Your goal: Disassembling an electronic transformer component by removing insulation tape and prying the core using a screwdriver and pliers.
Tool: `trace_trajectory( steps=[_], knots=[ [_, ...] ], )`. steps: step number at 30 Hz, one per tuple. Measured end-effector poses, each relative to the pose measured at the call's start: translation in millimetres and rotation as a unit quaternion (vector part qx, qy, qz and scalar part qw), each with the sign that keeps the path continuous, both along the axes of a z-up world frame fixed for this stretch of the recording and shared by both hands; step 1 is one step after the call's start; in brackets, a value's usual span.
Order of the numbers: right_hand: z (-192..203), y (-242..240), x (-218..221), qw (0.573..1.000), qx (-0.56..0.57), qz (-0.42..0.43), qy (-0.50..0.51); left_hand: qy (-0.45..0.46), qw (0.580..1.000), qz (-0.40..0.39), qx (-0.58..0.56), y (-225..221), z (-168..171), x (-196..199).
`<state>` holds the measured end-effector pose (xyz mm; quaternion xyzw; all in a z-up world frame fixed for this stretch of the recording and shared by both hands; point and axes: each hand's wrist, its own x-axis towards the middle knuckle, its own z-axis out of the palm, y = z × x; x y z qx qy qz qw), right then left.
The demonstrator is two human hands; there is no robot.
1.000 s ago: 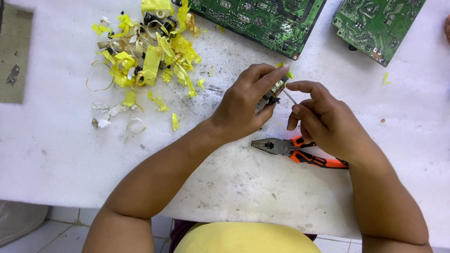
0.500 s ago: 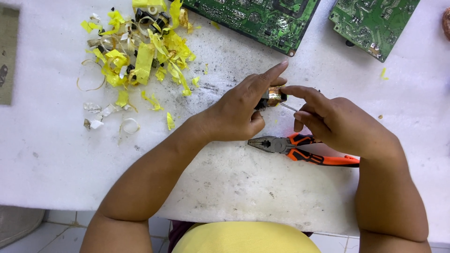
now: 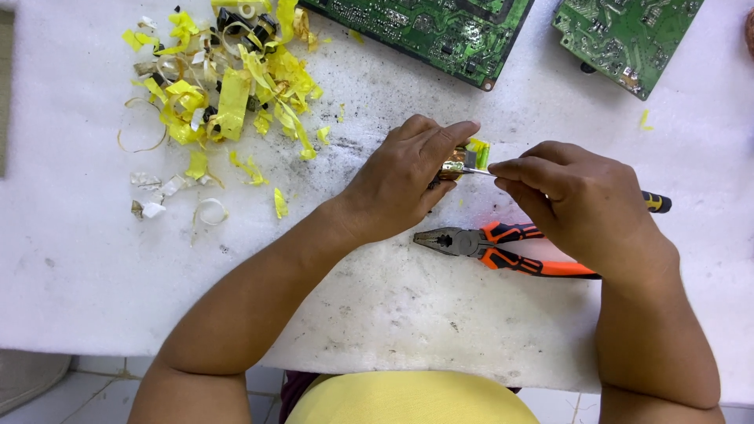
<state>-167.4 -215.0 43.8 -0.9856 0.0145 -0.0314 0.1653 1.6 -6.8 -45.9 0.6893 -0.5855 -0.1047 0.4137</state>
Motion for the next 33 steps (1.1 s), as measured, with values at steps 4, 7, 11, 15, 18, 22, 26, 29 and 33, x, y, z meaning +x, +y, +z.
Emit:
trace_trajectory(
  steps=[4,7,11,15,18,22,26,29,33],
  knots=[
    [-0.1,-2.6,-1.4,1.0,-0.015,0.002,0.003,0.013,1.0,-0.001,-0.003,0.5,-3.3,-0.7],
    [-0.6,-2.1,-0.1,1.0,-0.005,0.013,-0.012,0.007,1.0,-0.008,-0.007,-1.2,-4.7,-0.3],
    [-10.6,1.9,3.2,0.996,-0.006,0.052,-0.068,0.027,1.0,-0.011,0.006,-1.8,-6.7,-0.1],
    [-23.7,-0.5,17.4,0.982,0.158,0.074,-0.077,0.036,0.999,-0.014,-0.013,-0.7,-8.8,5.2],
    [-30.9,0.2,11.9,0.968,0.249,-0.029,-0.024,0.044,0.999,-0.015,-0.023,-0.9,-13.0,6.4],
    [-39.7,-5.2,14.7,0.941,0.335,-0.043,0.006,0.07,0.997,-0.02,-0.017,0.0,-10.7,10.2],
    [-43.7,-10.1,17.1,0.877,0.463,-0.104,0.078,0.079,0.997,-0.016,-0.021,-2.6,-9.9,13.9],
    [-41.4,-11.3,20.5,0.861,0.49,-0.104,0.086,0.076,0.997,-0.013,-0.017,-3.5,-9.0,15.2],
    [-32.5,-7.4,22.9,0.824,0.543,-0.127,0.094,0.144,0.99,0.004,-0.007,-1.0,3.6,17.7]
  ],
)
